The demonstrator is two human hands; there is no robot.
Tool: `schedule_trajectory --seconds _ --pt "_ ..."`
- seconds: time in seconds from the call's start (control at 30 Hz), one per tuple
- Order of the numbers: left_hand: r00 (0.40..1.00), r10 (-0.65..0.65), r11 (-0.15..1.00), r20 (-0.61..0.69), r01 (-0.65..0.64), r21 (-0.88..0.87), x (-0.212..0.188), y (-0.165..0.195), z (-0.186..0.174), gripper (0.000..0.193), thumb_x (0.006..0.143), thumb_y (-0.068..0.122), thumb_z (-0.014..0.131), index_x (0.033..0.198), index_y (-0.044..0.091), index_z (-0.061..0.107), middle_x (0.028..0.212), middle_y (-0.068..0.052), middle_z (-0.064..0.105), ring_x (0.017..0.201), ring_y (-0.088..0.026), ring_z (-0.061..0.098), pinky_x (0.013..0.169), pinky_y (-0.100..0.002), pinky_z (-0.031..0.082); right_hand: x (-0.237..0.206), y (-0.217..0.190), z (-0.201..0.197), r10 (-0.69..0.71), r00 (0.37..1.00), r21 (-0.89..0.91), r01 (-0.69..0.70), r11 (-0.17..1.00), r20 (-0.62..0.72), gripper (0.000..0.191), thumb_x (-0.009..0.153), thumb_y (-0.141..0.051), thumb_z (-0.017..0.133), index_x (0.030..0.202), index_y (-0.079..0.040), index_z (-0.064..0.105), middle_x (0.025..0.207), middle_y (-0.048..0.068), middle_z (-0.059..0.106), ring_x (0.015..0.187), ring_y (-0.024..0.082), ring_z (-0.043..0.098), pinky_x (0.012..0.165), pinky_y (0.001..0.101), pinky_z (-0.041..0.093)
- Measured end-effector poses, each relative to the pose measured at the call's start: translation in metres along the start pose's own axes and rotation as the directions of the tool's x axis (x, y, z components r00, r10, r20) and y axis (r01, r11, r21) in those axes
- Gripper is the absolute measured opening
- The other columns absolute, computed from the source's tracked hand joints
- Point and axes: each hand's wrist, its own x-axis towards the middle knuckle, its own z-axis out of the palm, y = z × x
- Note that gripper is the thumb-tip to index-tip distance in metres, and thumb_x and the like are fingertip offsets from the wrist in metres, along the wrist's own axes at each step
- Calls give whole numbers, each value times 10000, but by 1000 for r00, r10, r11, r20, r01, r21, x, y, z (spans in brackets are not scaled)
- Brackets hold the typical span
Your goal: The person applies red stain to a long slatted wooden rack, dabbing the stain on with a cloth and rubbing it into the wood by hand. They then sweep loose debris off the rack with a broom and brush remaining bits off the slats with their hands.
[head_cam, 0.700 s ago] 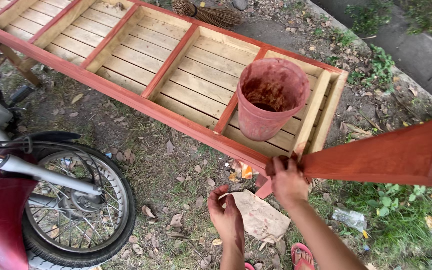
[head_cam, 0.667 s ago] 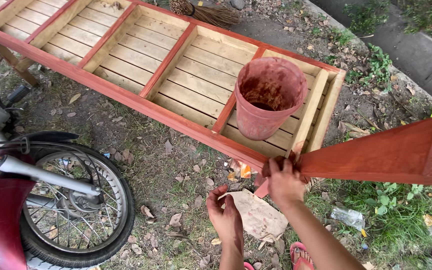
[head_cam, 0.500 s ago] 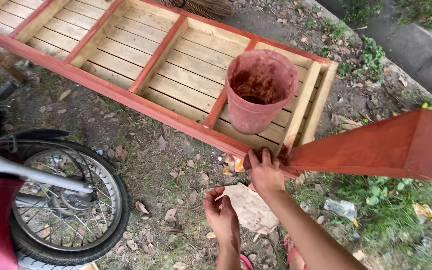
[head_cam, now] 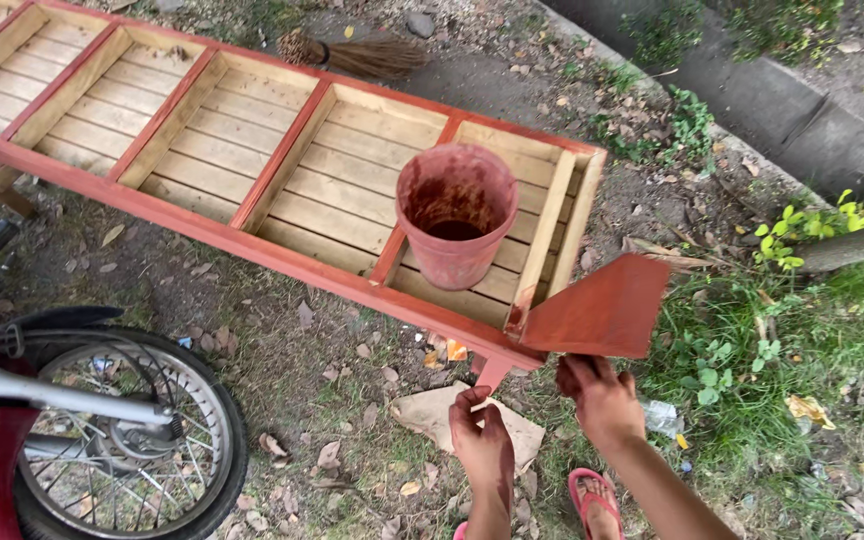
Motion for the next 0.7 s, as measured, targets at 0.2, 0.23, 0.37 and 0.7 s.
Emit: schedule_trajectory --seconds 0.2,0.23,0.37,0.7 --pt "995 35 991 91 -46 123 -20 -14 42 208 846 25 620 1036 76 687 1012 -32 670 853 -159 662 773 -311 534 68 50 -23 -201 900 373 352 858 -386 340 862 -92 668 1202 -115 659 1232 131 702 890 327 751 806 419 653" --pt "997 18 994 76 -26 105 -22 -21 50 223 849 19 623 1059 72 679 1004 -44 656 847 -161 654 754 -313 531 74 46 -22 -221 917 427 355 832 -331 381 878 -77 626 1248 -165 649 1277 90 697 857 292 746 754 388 645" --pt "995 92 995 -48 -94 -32 -27 -55 89 267 841 -26 593 1080 56 677 999 -59 695 826 -150 676 728 -291 558 80 13 -5 -329 895 279 412 867 -300 657 756 -54 759 1358 -260 592 1392 70 595 1113 395 633 651 391 664" --pt "956 7 1000 -294 0 24 -17 -81 192 251 838 -63 557 1021 30 700 963 -54 716 789 -147 595 727 -271 510 243 25 -60 -325 937 89 337 937 -128 792 696 -452 869 1408 -350 537 1338 136 539 1168 422 596 815 513 615"
